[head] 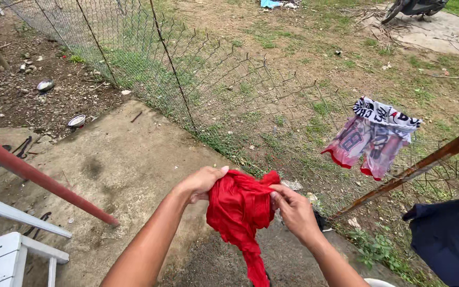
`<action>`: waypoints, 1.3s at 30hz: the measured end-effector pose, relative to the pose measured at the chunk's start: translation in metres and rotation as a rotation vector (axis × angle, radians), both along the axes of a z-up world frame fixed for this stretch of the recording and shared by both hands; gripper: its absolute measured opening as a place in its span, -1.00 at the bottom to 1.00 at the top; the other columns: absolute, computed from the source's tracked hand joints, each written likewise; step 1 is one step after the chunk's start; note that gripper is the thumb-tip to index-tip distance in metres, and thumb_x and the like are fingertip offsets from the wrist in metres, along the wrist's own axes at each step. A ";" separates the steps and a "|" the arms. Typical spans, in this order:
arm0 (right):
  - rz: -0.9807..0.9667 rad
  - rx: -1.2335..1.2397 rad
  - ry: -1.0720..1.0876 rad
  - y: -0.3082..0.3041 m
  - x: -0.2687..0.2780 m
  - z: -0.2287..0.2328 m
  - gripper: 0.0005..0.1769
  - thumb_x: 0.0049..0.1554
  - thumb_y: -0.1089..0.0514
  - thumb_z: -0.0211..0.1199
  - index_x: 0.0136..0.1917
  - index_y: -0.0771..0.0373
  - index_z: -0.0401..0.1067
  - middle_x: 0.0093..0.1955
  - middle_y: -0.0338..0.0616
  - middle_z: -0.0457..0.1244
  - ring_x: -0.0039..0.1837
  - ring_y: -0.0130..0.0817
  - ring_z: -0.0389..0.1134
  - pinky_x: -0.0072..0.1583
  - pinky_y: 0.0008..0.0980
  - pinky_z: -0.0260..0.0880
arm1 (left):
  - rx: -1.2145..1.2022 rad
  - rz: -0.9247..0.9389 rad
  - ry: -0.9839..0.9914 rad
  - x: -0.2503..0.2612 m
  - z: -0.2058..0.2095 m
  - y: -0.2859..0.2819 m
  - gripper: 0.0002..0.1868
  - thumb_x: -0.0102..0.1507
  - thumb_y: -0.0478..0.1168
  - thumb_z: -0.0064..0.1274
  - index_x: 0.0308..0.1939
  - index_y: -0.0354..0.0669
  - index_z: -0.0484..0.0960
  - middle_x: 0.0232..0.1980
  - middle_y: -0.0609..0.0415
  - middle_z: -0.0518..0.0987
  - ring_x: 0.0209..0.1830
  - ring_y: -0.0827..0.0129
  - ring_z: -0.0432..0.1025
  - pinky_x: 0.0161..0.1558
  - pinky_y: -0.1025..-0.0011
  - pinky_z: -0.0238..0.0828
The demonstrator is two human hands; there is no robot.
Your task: The person washes various clothes by hand in a basin of soapy water, wrings them out, and hangs them on a bamboo and wire fence.
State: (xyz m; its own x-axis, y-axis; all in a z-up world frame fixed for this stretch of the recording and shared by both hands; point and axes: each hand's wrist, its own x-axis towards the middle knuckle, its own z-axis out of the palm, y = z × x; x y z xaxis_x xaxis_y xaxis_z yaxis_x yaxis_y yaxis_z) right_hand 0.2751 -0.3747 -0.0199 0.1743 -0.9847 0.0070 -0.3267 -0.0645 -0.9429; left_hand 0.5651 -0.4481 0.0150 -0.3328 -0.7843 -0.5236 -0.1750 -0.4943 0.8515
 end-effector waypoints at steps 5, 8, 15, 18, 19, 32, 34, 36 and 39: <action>-0.441 0.326 -0.598 -0.100 -0.054 0.039 -0.80 0.33 -0.03 -0.01 0.16 0.03 0.28 -0.07 -0.26 0.28 0.03 -0.32 0.42 0.02 -0.15 0.42 | -0.177 0.286 -0.251 0.062 -0.021 -0.083 -0.55 0.33 0.05 0.08 -0.25 -0.31 0.79 -0.36 0.01 0.74 -0.46 0.33 0.55 -0.32 0.28 0.51; -0.463 0.333 -0.634 -0.150 -0.071 0.046 -0.84 0.31 -0.06 -0.04 0.12 -0.05 0.24 -0.12 -0.30 0.25 0.04 -0.33 0.41 0.02 -0.06 0.31 | -0.190 0.380 -0.393 0.081 -0.019 -0.122 -0.55 0.33 0.08 0.10 -0.24 -0.29 0.77 -0.36 -0.04 0.70 -0.46 0.30 0.48 -0.33 0.21 0.44; -0.520 0.262 -0.569 -0.270 -0.088 0.023 -0.86 0.41 -0.04 0.01 0.16 -0.06 0.31 -0.18 -0.40 0.15 -0.14 -0.47 0.11 -0.03 -0.17 0.21 | -0.574 0.595 -0.615 0.071 -0.004 -0.199 -0.50 0.38 0.16 -0.13 -0.10 -0.21 0.66 -0.26 -0.10 0.67 -0.32 0.19 0.51 -0.17 0.21 0.41; -0.577 0.364 -0.556 -0.308 -0.076 0.019 -0.88 0.38 -0.03 -0.04 0.11 -0.03 0.24 -0.16 -0.40 0.23 -0.13 -0.49 0.17 -0.01 -0.19 0.25 | -0.387 0.665 -0.196 0.052 -0.001 -0.247 -0.46 0.47 0.15 -0.17 -0.12 -0.30 0.61 -0.22 -0.03 0.65 -0.28 0.30 0.50 -0.12 0.11 0.46; -0.584 0.387 -0.587 -0.317 -0.066 0.016 -0.88 0.37 -0.02 -0.04 0.13 -0.03 0.25 -0.13 -0.39 0.26 -0.12 -0.48 0.19 -0.02 -0.19 0.25 | -0.388 0.655 -0.194 0.048 0.003 -0.258 -0.46 0.47 0.15 -0.17 -0.12 -0.30 0.61 -0.22 -0.03 0.65 -0.28 0.30 0.50 -0.12 0.11 0.46; -0.054 0.133 -0.542 -0.365 0.152 0.036 0.05 0.10 0.15 0.37 0.63 -0.01 -0.25 0.57 -0.28 0.06 0.46 -0.53 0.16 0.40 -0.36 0.20 | -0.144 0.111 0.815 -0.017 0.097 -0.380 -0.30 0.16 -0.50 0.02 0.30 0.01 0.13 0.27 0.06 0.41 0.21 0.25 0.42 0.18 0.12 0.46; -0.112 0.014 -0.552 -0.385 0.163 0.032 -0.24 0.16 0.10 0.29 0.55 0.12 0.09 0.44 -0.26 0.23 0.35 -0.55 0.27 0.34 -0.42 0.30 | -0.186 0.073 0.765 -0.005 0.104 -0.409 -0.27 0.12 -0.55 -0.01 0.31 0.01 0.14 0.30 0.08 0.41 0.23 0.28 0.41 0.21 0.19 0.45; -0.164 0.094 -0.462 -0.402 0.145 0.028 -0.46 0.19 0.06 0.29 0.40 0.20 0.32 0.24 -0.25 0.34 0.18 -0.54 0.32 0.21 -0.42 0.36 | -0.416 0.085 0.461 0.018 0.115 -0.439 -0.41 0.26 -0.52 0.04 0.34 -0.33 0.20 0.29 -0.13 0.51 0.21 0.22 0.51 0.17 0.26 0.55; -0.369 0.197 -0.030 -0.407 0.098 0.034 -0.70 0.24 0.04 0.40 -0.03 0.38 0.59 -0.21 -0.21 0.36 -0.16 -0.49 0.28 -0.10 -0.38 0.32 | -0.612 0.069 -0.297 0.069 0.128 -0.466 -0.06 0.30 -0.44 -0.03 0.64 0.24 -0.12 0.12 -0.03 0.60 -0.09 0.17 0.54 -0.07 0.22 0.51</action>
